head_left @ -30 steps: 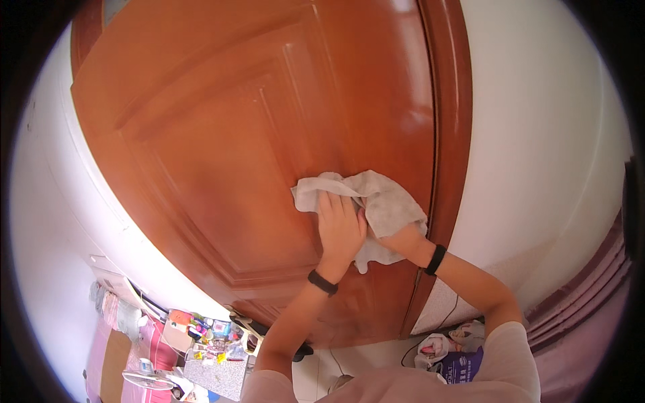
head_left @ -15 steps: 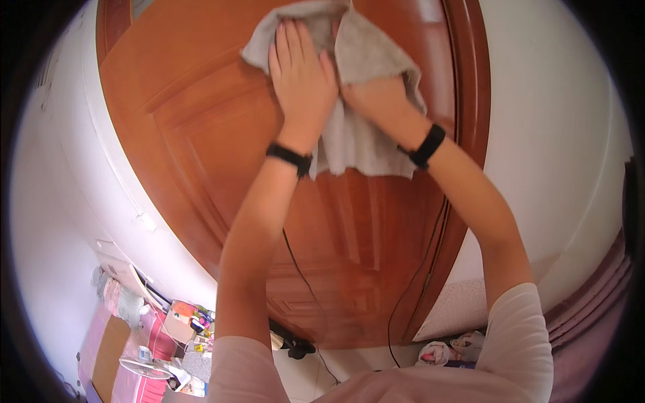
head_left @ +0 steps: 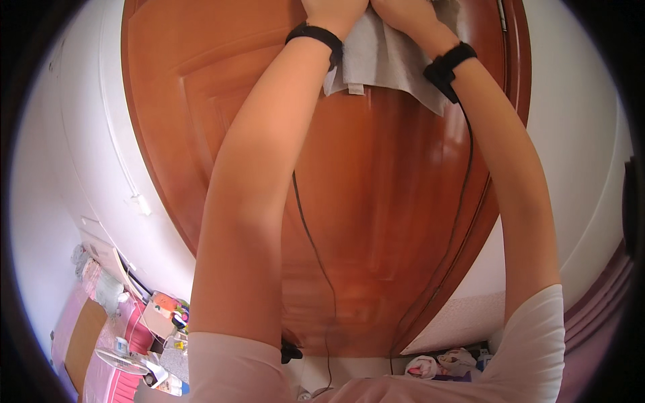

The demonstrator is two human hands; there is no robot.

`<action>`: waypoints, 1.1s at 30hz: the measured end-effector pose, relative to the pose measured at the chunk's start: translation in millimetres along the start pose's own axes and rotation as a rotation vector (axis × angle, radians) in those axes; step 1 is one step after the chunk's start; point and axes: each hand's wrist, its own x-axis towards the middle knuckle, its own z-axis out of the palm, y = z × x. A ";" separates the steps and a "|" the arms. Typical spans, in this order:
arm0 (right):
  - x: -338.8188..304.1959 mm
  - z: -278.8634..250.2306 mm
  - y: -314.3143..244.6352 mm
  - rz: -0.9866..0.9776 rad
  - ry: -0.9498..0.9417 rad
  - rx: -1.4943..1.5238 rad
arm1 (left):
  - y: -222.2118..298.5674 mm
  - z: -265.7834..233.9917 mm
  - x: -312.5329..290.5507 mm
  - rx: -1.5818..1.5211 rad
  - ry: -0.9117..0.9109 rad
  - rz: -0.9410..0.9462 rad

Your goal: The person wipes a white wardrobe handle, a mirror frame, a wooden desk surface, a plastic bin lid, and a wooden door by hand using a grey cloth.

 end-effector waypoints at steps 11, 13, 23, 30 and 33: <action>7.8 25.6 -64.1 -0.010 -0.019 -0.056 | -89.6 -16.4 -26.1 0.033 0.022 0.060; -5.4 21.5 -75.3 -0.018 -0.030 -0.069 | -82.2 -29.6 -40.6 0.014 0.016 0.049; -139.1 -17.7 -154.4 0.009 -0.129 -0.141 | -65.8 -115.7 -155.1 -0.113 -0.268 0.126; -308.6 -78.2 -231.9 0.155 -0.382 -0.100 | -33.5 -205.1 -295.4 -0.227 -0.625 0.296; -349.1 -95.5 -276.9 0.257 -0.490 0.072 | -40.5 -240.4 -353.1 -0.258 -0.683 0.290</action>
